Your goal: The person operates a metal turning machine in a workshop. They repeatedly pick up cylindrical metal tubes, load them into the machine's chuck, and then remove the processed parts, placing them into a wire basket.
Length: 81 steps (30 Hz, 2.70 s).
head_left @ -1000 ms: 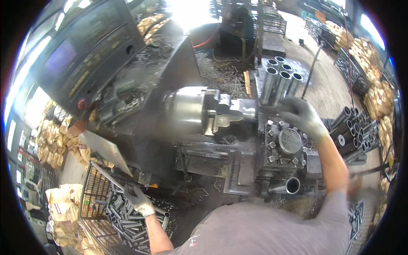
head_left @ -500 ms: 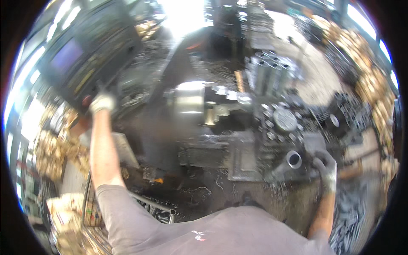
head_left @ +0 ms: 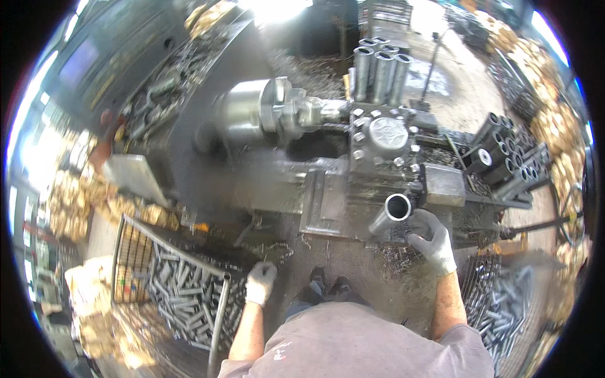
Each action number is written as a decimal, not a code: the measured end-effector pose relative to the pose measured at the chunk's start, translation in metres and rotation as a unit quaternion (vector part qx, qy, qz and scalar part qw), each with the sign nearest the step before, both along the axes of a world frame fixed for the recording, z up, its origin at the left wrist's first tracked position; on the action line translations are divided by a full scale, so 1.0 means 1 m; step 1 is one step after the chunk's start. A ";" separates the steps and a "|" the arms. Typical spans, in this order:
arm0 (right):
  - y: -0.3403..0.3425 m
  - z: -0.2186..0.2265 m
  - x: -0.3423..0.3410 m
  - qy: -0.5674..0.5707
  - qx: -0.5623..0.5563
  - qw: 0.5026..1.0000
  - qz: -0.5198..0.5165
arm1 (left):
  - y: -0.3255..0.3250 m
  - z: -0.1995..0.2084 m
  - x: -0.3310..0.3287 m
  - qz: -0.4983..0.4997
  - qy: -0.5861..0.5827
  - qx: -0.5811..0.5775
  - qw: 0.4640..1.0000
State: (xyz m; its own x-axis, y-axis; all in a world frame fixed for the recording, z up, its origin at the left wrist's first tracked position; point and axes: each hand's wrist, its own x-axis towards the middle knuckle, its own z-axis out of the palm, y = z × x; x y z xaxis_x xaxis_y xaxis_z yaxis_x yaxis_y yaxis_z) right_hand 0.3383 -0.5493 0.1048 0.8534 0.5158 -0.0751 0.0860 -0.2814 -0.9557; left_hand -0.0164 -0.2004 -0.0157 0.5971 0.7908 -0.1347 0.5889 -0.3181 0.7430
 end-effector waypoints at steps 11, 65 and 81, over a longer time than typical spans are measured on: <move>0.090 0.001 -0.043 -0.143 -0.071 0.962 0.223 | -0.237 -0.193 -0.322 0.447 0.240 -0.315 0.802; -0.128 0.197 -1.194 -0.208 0.345 -0.390 0.828 | -0.777 -0.069 -0.285 0.785 -0.217 0.442 -0.376; 0.028 0.014 -1.492 -0.514 0.414 0.000 0.751 | -0.653 -0.061 -0.373 0.867 -0.279 0.180 -0.371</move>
